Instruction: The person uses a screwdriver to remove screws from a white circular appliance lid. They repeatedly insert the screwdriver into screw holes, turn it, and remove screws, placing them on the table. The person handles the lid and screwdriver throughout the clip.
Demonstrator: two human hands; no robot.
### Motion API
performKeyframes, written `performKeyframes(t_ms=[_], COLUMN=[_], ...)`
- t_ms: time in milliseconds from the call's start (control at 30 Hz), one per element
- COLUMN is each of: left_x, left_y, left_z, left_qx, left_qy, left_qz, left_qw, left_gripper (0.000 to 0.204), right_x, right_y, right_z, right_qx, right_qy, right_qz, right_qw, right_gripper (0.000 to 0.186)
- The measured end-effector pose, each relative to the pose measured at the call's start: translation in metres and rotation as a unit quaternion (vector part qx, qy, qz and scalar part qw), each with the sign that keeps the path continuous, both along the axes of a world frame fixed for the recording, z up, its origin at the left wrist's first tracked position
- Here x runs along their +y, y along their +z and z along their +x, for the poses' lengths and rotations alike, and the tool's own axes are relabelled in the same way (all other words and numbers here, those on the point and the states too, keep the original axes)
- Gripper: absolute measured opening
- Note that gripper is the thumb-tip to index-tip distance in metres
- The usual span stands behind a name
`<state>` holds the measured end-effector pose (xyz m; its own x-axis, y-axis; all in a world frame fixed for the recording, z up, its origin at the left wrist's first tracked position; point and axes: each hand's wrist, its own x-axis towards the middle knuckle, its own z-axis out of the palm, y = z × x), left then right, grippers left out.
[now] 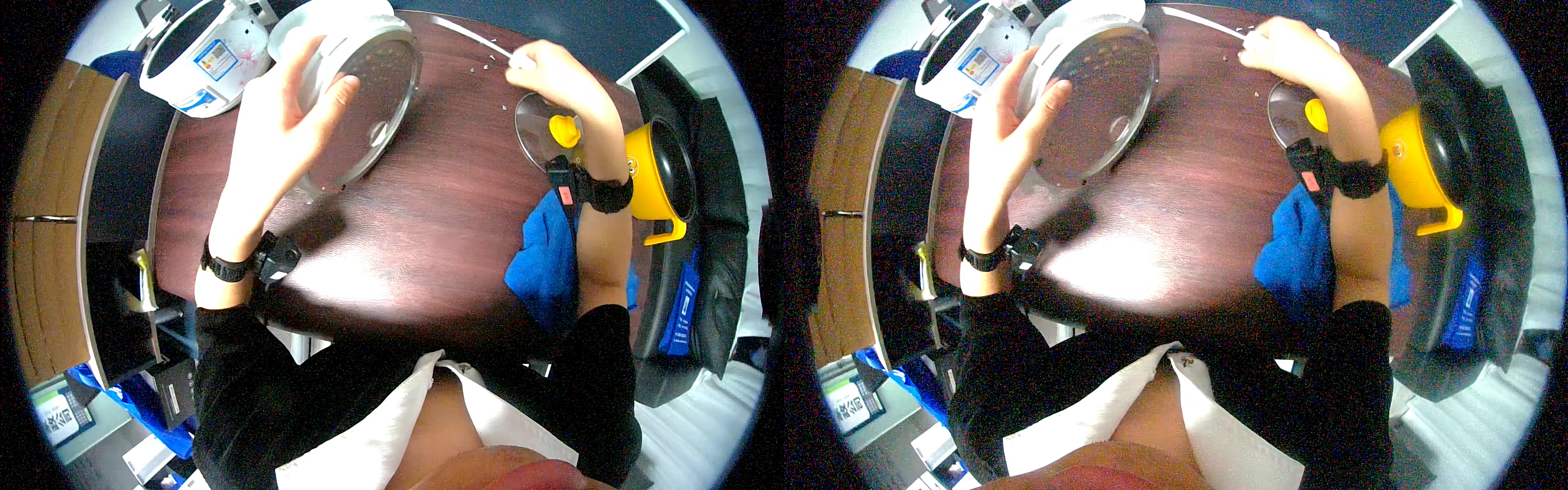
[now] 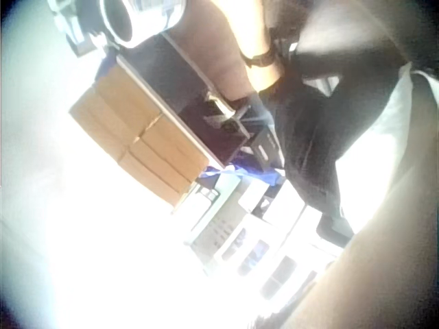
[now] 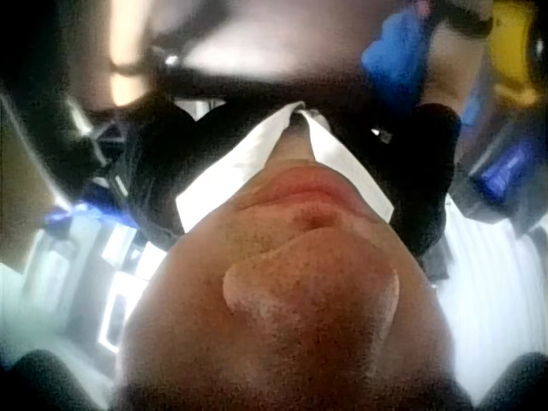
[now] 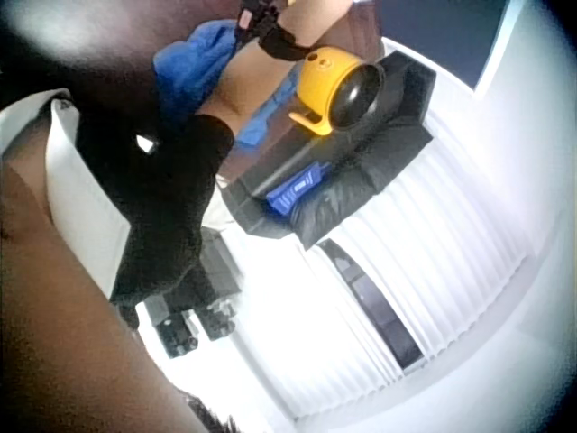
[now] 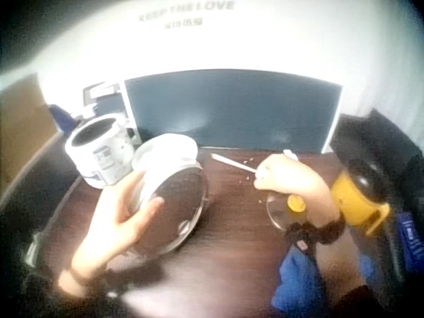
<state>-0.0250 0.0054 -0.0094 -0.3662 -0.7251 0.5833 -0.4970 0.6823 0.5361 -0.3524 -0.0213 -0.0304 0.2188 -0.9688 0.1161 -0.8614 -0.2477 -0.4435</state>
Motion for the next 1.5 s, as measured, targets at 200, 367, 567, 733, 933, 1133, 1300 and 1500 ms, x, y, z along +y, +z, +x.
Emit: performKeyframes(t_ms=[200, 367, 567, 733, 933, 1133, 1300, 1500], left_x=[-0.001, -0.008, -0.004, -0.008, -0.015, -0.006, -0.004, -0.027], left_y=[-0.002, -0.005, 0.002, 0.002, 0.003, 0.008, 0.011, 0.005], left_z=[0.003, 0.006, 0.010, 0.012, 0.015, 0.012, 0.012, 0.033], left_qx=[0.029, 0.054, 0.009, 0.042, 0.053, 0.019, 0.001, -0.087], left_qy=[-0.006, -0.020, 0.014, -0.009, -0.024, -0.078, -0.073, -0.059], left_qz=[0.015, 0.021, 0.096, 0.060, 0.101, 0.103, 0.095, 0.141], left_qw=[0.999, 0.998, 0.995, 0.997, 0.993, 0.991, 0.993, 0.985], left_gripper=[0.041, 0.045, 0.051, 0.047, 0.049, 0.049, 0.048, 0.041], right_x=[-0.018, -0.025, -0.026, -0.033, -0.013, 0.015, 0.025, 0.006], right_y=[-0.027, -0.045, -0.037, -0.037, -0.007, 0.013, 0.030, -0.001], right_z=[-0.008, -0.009, -0.015, -0.017, 0.035, 0.081, 0.092, 0.059], right_qx=[0.083, 0.098, 0.018, 0.012, -0.243, -0.255, -0.249, -0.173], right_qy=[-0.118, -0.117, -0.082, -0.039, 0.041, 0.104, 0.080, 0.045], right_qz=[0.250, 0.283, 0.292, 0.020, -0.005, -0.078, 0.010, -0.080], right_qw=[0.958, 0.947, 0.953, 0.999, 0.969, 0.958, 0.965, 0.981], right_gripper=[0.018, 0.024, 0.014, 0.014, 0.026, 0.052, 0.046, 0.038])
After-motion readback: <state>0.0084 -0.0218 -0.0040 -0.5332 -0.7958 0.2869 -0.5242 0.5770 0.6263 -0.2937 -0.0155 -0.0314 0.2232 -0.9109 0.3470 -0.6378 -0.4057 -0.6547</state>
